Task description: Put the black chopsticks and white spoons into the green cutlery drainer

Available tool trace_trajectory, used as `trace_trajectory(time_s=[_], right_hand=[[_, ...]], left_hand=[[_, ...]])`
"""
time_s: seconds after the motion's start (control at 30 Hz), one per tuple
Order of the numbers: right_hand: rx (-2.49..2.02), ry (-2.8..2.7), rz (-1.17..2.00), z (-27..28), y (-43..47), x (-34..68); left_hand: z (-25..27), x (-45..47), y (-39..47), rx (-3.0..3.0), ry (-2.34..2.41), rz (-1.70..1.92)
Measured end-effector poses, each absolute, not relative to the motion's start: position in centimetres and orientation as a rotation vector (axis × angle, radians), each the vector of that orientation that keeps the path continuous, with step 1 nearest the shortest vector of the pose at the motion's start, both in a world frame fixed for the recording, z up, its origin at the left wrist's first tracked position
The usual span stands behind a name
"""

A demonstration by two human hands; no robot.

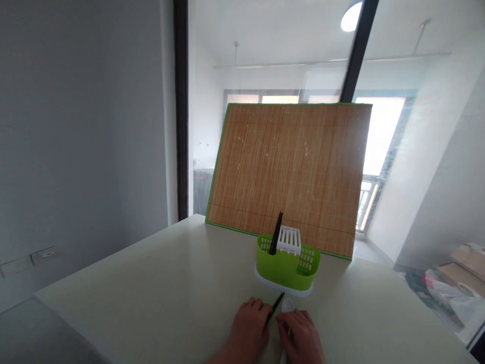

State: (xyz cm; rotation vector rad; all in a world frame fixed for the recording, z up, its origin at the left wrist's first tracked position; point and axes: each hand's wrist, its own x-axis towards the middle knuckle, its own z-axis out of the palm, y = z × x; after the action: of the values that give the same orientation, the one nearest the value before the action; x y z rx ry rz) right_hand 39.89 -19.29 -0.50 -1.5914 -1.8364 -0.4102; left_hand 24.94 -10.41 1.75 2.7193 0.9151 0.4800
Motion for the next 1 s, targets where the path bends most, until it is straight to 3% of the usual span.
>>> trace_trajectory(time_s=[0.17,0.43,0.73,1.0], right_hand=[[-1.555,-1.842,-0.419,-0.4,-19.3,39.8],[-1.553,-1.856,-0.385,-0.8,-19.2,39.8],[-1.470,-1.915,-0.452,0.1,-19.2,38.9],[-1.381,-2.004,-0.424,-0.8,-18.6,37.7]], left_hand=[[2.2,24.9,-9.4,2.713,1.208,0.339],[2.4,24.3,-8.9,2.595,1.274,0.403],[4.1,24.0,-9.4,2.062,0.663,1.069],[4.1,24.6,-10.9,1.825,0.526,1.207]])
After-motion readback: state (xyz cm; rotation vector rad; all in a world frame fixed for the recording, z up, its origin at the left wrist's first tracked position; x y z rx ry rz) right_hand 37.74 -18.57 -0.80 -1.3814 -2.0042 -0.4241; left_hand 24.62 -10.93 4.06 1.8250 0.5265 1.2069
